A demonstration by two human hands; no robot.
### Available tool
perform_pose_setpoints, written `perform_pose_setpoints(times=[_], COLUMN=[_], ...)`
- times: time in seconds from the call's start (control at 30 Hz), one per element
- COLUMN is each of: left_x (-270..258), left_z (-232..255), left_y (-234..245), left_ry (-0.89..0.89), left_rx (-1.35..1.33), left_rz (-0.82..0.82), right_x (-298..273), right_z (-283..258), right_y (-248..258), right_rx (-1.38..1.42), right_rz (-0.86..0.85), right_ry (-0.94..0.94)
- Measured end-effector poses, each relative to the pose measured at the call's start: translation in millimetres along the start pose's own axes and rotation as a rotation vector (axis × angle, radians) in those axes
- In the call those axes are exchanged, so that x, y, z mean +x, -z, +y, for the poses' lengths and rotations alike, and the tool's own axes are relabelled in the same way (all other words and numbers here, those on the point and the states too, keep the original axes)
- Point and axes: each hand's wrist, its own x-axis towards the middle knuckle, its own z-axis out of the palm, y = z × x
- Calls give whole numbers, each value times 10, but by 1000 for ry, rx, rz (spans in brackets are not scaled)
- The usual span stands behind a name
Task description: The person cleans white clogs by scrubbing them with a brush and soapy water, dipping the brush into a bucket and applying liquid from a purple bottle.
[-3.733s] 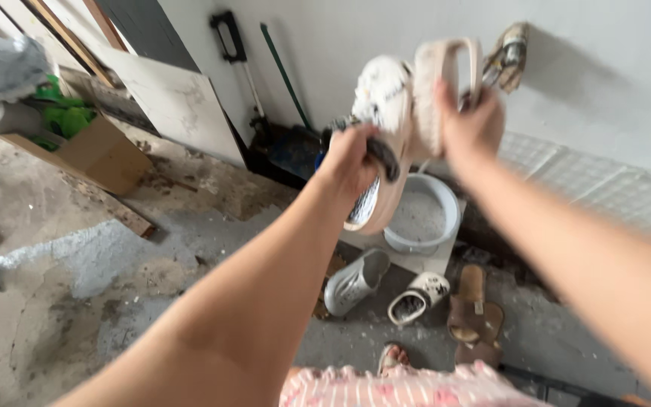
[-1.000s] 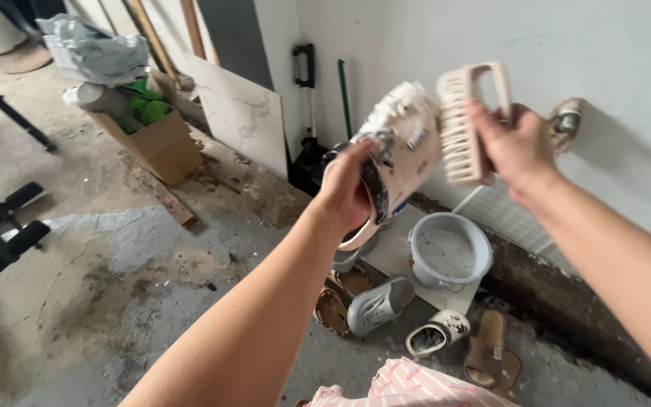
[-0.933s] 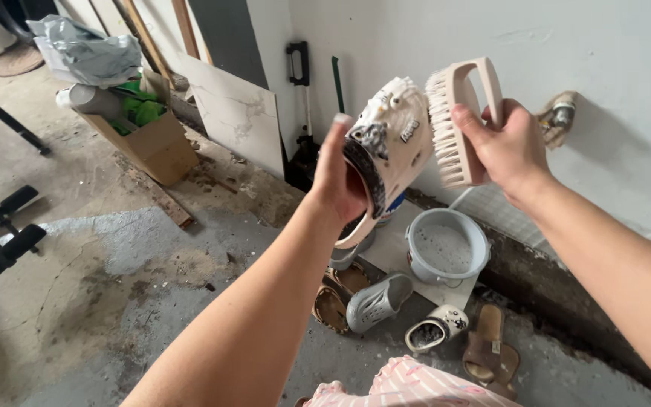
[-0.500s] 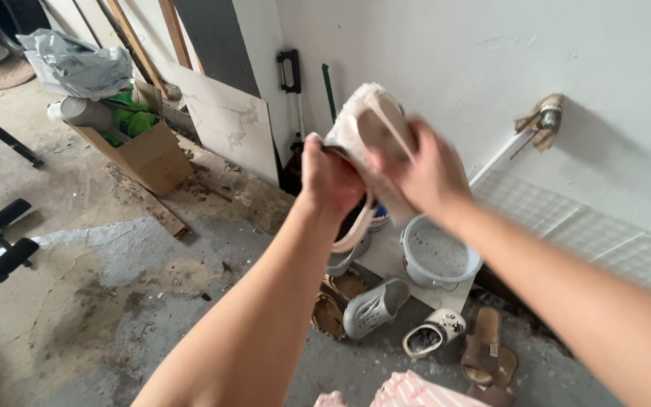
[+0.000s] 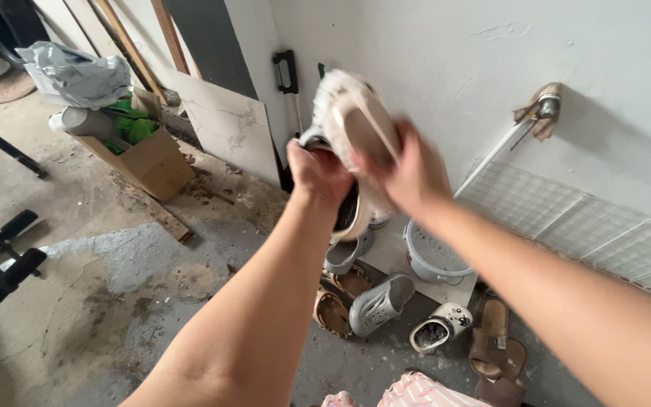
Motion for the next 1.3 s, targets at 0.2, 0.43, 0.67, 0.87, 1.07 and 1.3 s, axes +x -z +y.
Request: perform_pose_setpoints(times=[0.2, 0.43, 0.67, 0.87, 1.07, 1.3], left_x=[30, -296, -480, -507, -636, -782], left_z=[343, 125, -60, -32, 308, 391], left_y=[-123, -195, 148, 498, 704, 532], left_ry=[-32, 71, 48, -151, -327, -13], left_rx=[239, 1433, 2031, 3012, 1979, 944], left_rz=[-99, -92, -61, -602, 19, 23], right_x=[-851, -62, 621, 1186, 880, 314], right_z=[212, 509, -174, -832, 58, 288], right_y=[505, 968, 597, -11, 452, 536], right_rx=[-195, 210, 52, -284, -332, -177], right_rz=[-479, -53, -537, -824, -785, -368], right_ry=[-757, -335, -116, 6, -1, -163])
